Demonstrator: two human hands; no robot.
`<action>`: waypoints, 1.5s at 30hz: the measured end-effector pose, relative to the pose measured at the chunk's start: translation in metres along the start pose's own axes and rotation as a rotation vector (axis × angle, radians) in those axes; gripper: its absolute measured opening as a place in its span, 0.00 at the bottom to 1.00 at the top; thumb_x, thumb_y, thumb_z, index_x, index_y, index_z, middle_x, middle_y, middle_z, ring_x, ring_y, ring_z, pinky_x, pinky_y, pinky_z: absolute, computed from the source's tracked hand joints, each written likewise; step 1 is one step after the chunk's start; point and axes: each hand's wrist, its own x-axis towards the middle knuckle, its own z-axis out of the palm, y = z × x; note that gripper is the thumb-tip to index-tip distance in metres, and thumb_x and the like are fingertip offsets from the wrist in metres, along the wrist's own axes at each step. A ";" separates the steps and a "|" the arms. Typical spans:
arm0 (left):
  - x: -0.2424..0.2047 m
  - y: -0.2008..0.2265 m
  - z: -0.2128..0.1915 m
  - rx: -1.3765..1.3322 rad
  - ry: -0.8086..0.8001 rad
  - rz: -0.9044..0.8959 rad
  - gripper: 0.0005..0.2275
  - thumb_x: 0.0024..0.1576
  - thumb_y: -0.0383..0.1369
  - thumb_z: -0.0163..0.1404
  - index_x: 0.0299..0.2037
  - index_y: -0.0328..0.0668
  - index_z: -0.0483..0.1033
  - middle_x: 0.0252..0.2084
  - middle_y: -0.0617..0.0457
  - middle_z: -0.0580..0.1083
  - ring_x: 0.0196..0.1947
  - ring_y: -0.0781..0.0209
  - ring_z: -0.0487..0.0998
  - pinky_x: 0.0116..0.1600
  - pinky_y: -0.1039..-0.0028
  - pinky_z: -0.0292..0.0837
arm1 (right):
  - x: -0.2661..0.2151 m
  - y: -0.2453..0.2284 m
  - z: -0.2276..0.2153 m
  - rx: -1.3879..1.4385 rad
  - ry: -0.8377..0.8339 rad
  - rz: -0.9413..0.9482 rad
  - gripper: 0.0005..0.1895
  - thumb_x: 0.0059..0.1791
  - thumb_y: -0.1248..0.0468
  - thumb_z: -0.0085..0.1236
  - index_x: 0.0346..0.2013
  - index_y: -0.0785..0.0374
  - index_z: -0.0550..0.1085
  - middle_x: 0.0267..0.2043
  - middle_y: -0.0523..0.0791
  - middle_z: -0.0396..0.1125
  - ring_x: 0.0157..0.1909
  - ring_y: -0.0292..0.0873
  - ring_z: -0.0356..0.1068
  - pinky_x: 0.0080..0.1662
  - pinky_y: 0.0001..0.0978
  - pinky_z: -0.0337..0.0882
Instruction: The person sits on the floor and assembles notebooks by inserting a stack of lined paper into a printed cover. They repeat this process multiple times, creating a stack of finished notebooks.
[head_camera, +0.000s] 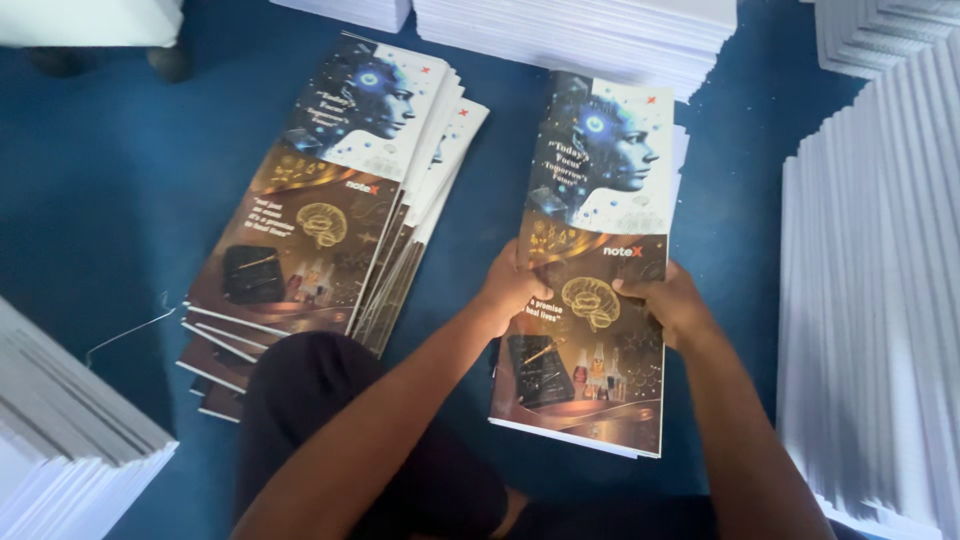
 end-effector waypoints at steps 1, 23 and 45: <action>-0.006 0.010 -0.002 -0.023 0.000 0.009 0.31 0.39 0.12 0.52 0.57 0.39 0.66 0.54 0.48 0.75 0.53 0.52 0.77 0.54 0.64 0.75 | -0.005 -0.006 0.003 -0.005 -0.014 -0.015 0.23 0.42 0.71 0.67 0.51 0.64 0.72 0.42 0.50 0.74 0.40 0.48 0.73 0.37 0.42 0.70; -0.187 0.192 -0.127 0.052 0.230 0.271 0.30 0.43 0.15 0.53 0.61 0.32 0.66 0.46 0.44 0.76 0.42 0.54 0.79 0.43 0.68 0.78 | -0.152 -0.162 0.169 -0.035 -0.365 -0.293 0.25 0.42 0.70 0.63 0.54 0.62 0.73 0.47 0.48 0.74 0.45 0.45 0.77 0.45 0.40 0.79; -0.373 0.285 -0.255 -0.057 0.649 0.502 0.30 0.44 0.13 0.51 0.61 0.35 0.63 0.53 0.43 0.75 0.46 0.50 0.82 0.45 0.67 0.84 | -0.247 -0.238 0.373 -0.049 -0.780 -0.608 0.17 0.46 0.66 0.64 0.48 0.68 0.75 0.43 0.48 0.75 0.38 0.39 0.76 0.41 0.31 0.78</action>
